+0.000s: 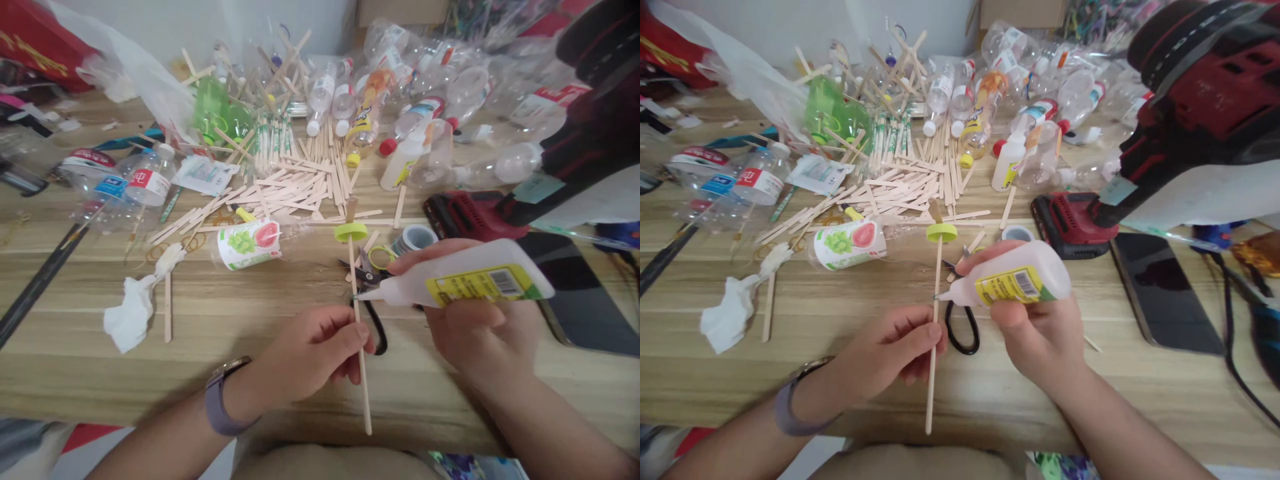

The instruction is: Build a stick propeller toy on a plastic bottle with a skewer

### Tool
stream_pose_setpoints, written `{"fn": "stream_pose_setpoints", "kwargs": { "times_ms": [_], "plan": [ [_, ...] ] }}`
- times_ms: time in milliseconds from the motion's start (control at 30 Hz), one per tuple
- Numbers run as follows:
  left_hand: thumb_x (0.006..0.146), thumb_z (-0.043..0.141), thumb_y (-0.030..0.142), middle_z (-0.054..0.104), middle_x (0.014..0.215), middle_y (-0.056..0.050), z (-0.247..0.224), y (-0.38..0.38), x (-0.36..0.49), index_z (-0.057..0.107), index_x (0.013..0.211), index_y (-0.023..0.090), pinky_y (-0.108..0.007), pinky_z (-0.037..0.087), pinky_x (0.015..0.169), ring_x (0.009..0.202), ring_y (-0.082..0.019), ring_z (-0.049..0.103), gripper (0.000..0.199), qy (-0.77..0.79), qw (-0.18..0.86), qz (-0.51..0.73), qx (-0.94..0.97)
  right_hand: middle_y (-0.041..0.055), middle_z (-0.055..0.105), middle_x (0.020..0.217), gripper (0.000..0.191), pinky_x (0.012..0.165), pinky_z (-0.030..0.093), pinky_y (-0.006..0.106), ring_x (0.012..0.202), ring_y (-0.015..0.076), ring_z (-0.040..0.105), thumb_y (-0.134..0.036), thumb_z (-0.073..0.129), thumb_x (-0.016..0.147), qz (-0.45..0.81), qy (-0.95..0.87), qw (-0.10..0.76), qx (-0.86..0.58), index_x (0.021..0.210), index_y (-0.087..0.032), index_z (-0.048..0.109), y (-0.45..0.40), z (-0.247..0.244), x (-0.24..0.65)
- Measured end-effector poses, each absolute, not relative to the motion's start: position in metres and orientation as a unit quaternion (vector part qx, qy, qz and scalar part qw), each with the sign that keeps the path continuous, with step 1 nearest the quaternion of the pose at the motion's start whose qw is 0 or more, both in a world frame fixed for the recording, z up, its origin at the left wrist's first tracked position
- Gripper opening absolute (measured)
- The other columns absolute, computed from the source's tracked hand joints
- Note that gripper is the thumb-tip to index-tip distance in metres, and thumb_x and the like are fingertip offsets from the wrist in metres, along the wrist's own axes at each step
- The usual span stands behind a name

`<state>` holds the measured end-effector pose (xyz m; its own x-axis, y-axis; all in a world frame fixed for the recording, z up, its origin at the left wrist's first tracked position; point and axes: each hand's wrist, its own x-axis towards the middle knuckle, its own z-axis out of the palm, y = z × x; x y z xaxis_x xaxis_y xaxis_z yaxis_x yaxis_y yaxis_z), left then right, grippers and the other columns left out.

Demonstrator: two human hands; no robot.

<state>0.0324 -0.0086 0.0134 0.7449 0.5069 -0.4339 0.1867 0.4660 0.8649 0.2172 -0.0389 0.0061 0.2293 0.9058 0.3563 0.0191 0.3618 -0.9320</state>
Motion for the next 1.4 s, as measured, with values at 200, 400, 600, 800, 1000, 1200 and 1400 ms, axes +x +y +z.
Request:
{"fn": "stream_pose_setpoints", "kwargs": {
  "times_ms": [200,400,600,800,1000,1200,1400],
  "plan": [
    [0.089,0.050,0.048,0.050,0.056,0.005,0.011,-0.008,0.032,0.055,0.077,0.018,-0.019,0.030,0.046,0.049,-0.007,0.042,0.033,0.331,0.792,0.103,0.502,0.0032,0.070,0.094,0.035,0.071,0.058,0.031,0.085,0.0215,0.067,-0.055,0.069,0.079,0.357,-0.483,0.668,-0.438,0.101,-0.028,0.068,-0.039,0.008,0.216],
    [0.089,0.049,0.047,0.050,0.056,0.005,0.012,-0.007,0.032,0.054,0.076,0.018,-0.019,0.030,0.046,0.049,-0.007,0.041,0.032,0.326,0.798,0.107,0.496,0.0033,0.070,0.094,0.034,0.072,0.058,0.031,0.086,0.0213,0.067,-0.055,0.068,0.080,0.387,-0.481,0.651,-0.442,0.103,-0.029,0.066,-0.039,0.009,0.216],
    [0.087,0.050,0.048,0.050,0.054,0.005,0.011,-0.006,0.035,0.054,0.075,0.018,-0.020,0.029,0.045,0.048,-0.007,0.041,0.033,0.325,0.800,0.103,0.493,0.0023,0.070,0.094,0.034,0.072,0.057,0.028,0.086,0.0193,0.067,-0.054,0.068,0.080,0.385,-0.485,0.653,-0.437,0.103,-0.029,0.066,-0.039,0.009,0.216],
    [0.088,0.050,0.049,0.050,0.055,0.005,0.010,-0.007,0.034,0.054,0.076,0.018,-0.019,0.030,0.046,0.049,-0.007,0.042,0.033,0.318,0.801,0.102,0.496,0.0027,0.069,0.094,0.037,0.070,0.057,0.029,0.084,0.0194,0.067,-0.057,0.070,0.078,0.371,-0.474,0.658,-0.452,0.101,-0.028,0.067,-0.040,0.009,0.215],
    [0.090,0.049,0.050,0.048,0.056,0.006,0.007,-0.007,0.033,0.053,0.076,0.018,-0.019,0.030,0.047,0.049,-0.007,0.040,0.035,0.352,0.771,0.141,0.511,0.0018,0.070,0.084,0.035,0.050,0.051,0.026,0.062,0.0155,0.061,-0.052,0.079,0.070,0.370,-0.395,0.702,-0.464,0.094,-0.027,0.072,-0.036,0.019,0.223],
    [0.095,0.043,0.045,0.049,0.059,0.005,0.001,-0.007,0.034,0.050,0.073,0.018,-0.022,0.031,0.053,0.054,-0.009,0.042,0.036,0.406,0.646,0.177,0.622,-0.0022,0.070,0.070,0.033,0.056,0.056,0.031,0.056,0.0170,0.063,-0.043,0.086,0.062,0.375,-0.336,0.744,-0.439,0.089,-0.030,0.073,-0.032,0.039,0.238],
    [0.096,0.043,0.044,0.045,0.059,0.005,0.002,-0.009,0.033,0.045,0.068,0.019,-0.025,0.029,0.056,0.057,-0.010,0.042,0.038,0.394,0.573,0.199,0.691,-0.0048,0.073,0.079,0.030,0.073,0.059,0.032,0.068,0.0171,0.070,-0.037,0.086,0.063,0.343,-0.367,0.727,-0.468,0.087,-0.031,0.069,-0.037,0.033,0.251]
  ]
}}
